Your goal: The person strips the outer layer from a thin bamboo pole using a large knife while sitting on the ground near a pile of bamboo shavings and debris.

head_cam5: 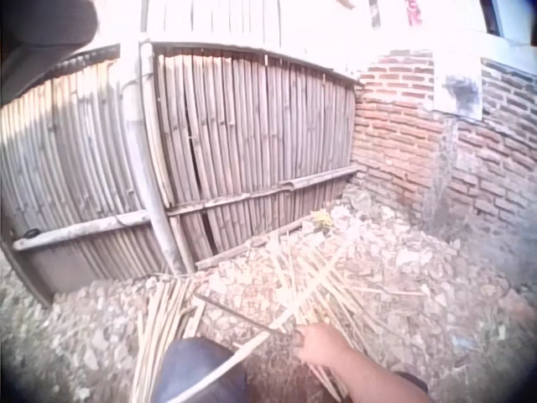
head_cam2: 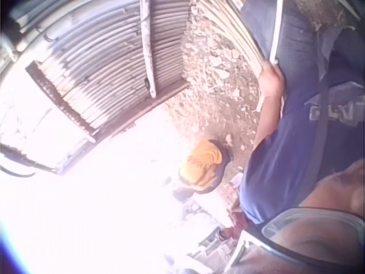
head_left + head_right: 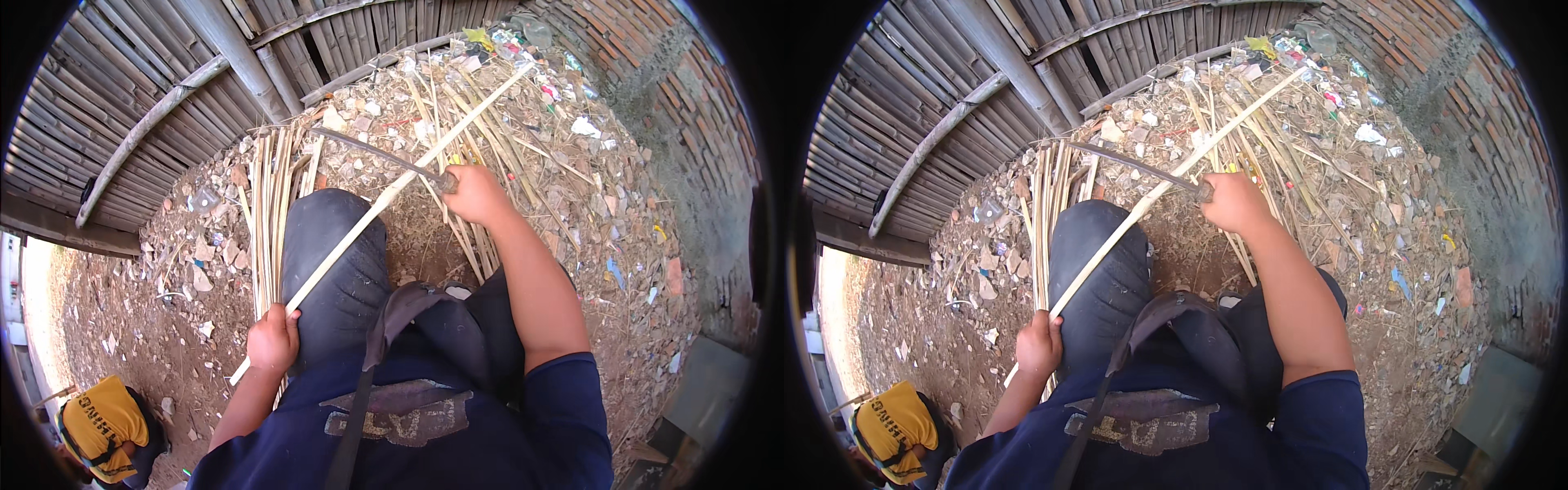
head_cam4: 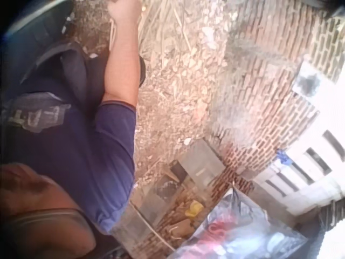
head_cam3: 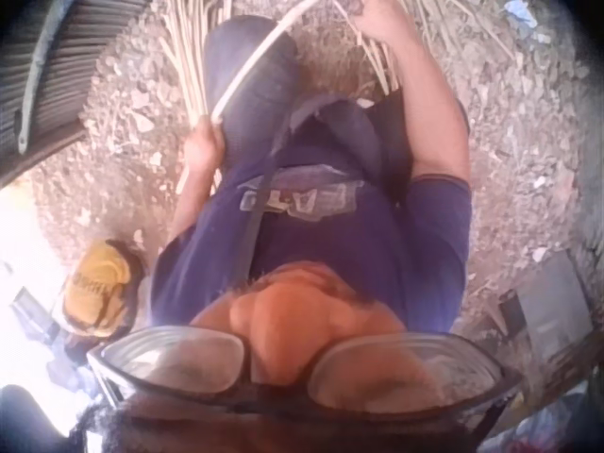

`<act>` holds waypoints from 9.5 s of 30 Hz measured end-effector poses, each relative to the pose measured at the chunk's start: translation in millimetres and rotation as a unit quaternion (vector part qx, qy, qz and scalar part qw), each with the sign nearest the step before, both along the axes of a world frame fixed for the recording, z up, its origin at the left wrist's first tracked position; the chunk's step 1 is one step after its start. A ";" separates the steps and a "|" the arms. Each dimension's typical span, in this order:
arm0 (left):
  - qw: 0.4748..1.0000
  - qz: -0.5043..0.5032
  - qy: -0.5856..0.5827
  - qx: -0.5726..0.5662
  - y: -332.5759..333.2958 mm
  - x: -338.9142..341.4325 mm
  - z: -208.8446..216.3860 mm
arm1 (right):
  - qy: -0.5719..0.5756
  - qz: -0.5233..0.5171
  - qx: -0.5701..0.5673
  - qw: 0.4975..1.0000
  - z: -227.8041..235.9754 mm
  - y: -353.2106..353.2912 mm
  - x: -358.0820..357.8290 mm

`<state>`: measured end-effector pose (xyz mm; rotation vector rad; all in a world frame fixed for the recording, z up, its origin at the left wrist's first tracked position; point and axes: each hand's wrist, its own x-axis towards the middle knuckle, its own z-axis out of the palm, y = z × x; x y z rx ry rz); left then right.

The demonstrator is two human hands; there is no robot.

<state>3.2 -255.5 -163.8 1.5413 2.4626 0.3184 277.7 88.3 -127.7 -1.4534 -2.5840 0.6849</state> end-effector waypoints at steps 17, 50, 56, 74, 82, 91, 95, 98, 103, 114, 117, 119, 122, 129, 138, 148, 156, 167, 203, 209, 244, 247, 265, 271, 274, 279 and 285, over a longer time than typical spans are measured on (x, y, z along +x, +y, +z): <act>1.000 0.007 0.016 -0.007 -3.6 -1.2 7.2 | 0.035 -0.038 0.022 0.998 33.2 -6.1 -5.9; 0.999 -0.030 0.036 -0.014 10.0 -19.7 21.7 | 0.122 -0.183 -0.027 0.975 -27.5 59.3 53.3; 0.998 -0.031 0.013 0.052 3.6 -14.8 10.3 | -0.012 -0.053 0.042 0.998 25.0 8.1 14.4; 0.995 -0.015 -0.025 0.099 7.4 -20.3 -17.6 | 0.148 -0.161 0.008 0.976 -6.2 43.0 45.5; 0.994 -0.007 -0.020 0.111 7.3 -15.7 -17.1 | 0.080 0.003 -0.029 0.996 13.9 23.7 22.6; 0.993 -0.012 -0.004 0.116 -1.5 -17.2 -20.9 | -0.026 0.042 0.064 0.997 29.9 -5.6 -10.0; 0.993 -0.014 0.037 0.115 14.1 -11.2 -9.7 | -0.018 -0.044 -0.001 0.999 14.3 16.5 0.6; 0.997 -0.005 0.047 0.066 9.5 -9.3 -8.4 | 0.026 -0.045 0.045 0.998 30.0 -4.7 -1.9; 0.995 0.003 0.035 0.090 1.5 -17.1 -24.6 | 0.068 -0.066 -0.089 0.992 -2.6 32.7 8.3; 0.994 0.005 0.020 0.109 -0.8 -18.9 -29.2 | 0.039 0.004 0.005 0.999 16.9 10.3 -0.1; 0.994 -0.002 0.045 0.102 18.2 -15.7 -13.3 | 0.076 -0.089 -0.022 0.993 -20.3 51.9 35.4; 0.995 -0.016 0.059 0.079 13.1 -15.2 -4.9 | 0.075 -0.110 0.004 0.991 -9.8 42.8 35.0; 0.995 -0.001 0.051 0.085 -0.9 -15.4 -14.3 | 0.085 -0.057 0.024 0.994 11.9 11.9 12.7; 0.996 -0.001 0.031 0.089 11.5 -10.7 -16.8 | 0.036 -0.017 0.040 0.998 2.8 16.7 7.0; 0.993 -0.008 0.078 0.087 -1.5 -14.1 -9.9 | -0.052 0.046 0.119 0.990 25.4 -16.2 -18.9; 0.991 -0.022 0.063 0.113 -1.9 -20.7 -22.1 | 0.026 -0.011 0.070 0.997 36.1 -11.5 -7.3; 0.989 -0.052 0.112 0.081 16.8 -32.1 -1.5 | 0.083 -0.156 -0.009 0.984 -29.2 65.1 46.8; 0.990 -0.043 0.111 0.073 17.8 -34.6 7.4 | 0.110 -0.185 -0.019 0.976 -28.6 67.5 60.6; 0.997 0.015 0.079 0.020 1.5 -1.8 22.3 | 0.006 0.032 -0.007 0.999 15.5 -0.8 -11.5; 0.995 0.002 0.099 0.031 7.5 -4.6 16.5 | -0.001 -0.022 -0.068 0.997 10.3 22.6 2.8; 0.987 -0.042 0.138 0.077 -7.6 -23.6 9.9 | 0.042 -0.089 -0.002 0.995 12.5 32.9 23.3; 0.985 -0.038 0.146 0.081 -23.4 -29.3 -0.9 | -0.024 0.021 0.003 0.999 30.9 8.3 7.4; 0.978 -0.052 0.176 0.096 -41.7 -50.6 -9.6 | -0.010 -0.029 0.024 0.999 35.9 1.5 10.9; 0.978 -0.038 0.194 0.073 -42.4 -57.0 0.3 | -0.006 -0.047 -0.009 0.999 -3.7 38.8 33.9; 0.978 -0.043 0.190 0.071 -46.6 -56.8 -1.3 | 0.002 -0.046 0.020 0.999 27.8 8.8 20.3; 0.982 -0.034 0.179 0.040 -60.5 -73.8 -22.2 | 0.072 -0.078 -0.078 0.991 0.7 23.0 29.8; 0.981 -0.042 0.167 0.091 -66.0 -68.3 -22.7 | -0.015 -0.012 0.039 0.999 37.7 -10.1 6.7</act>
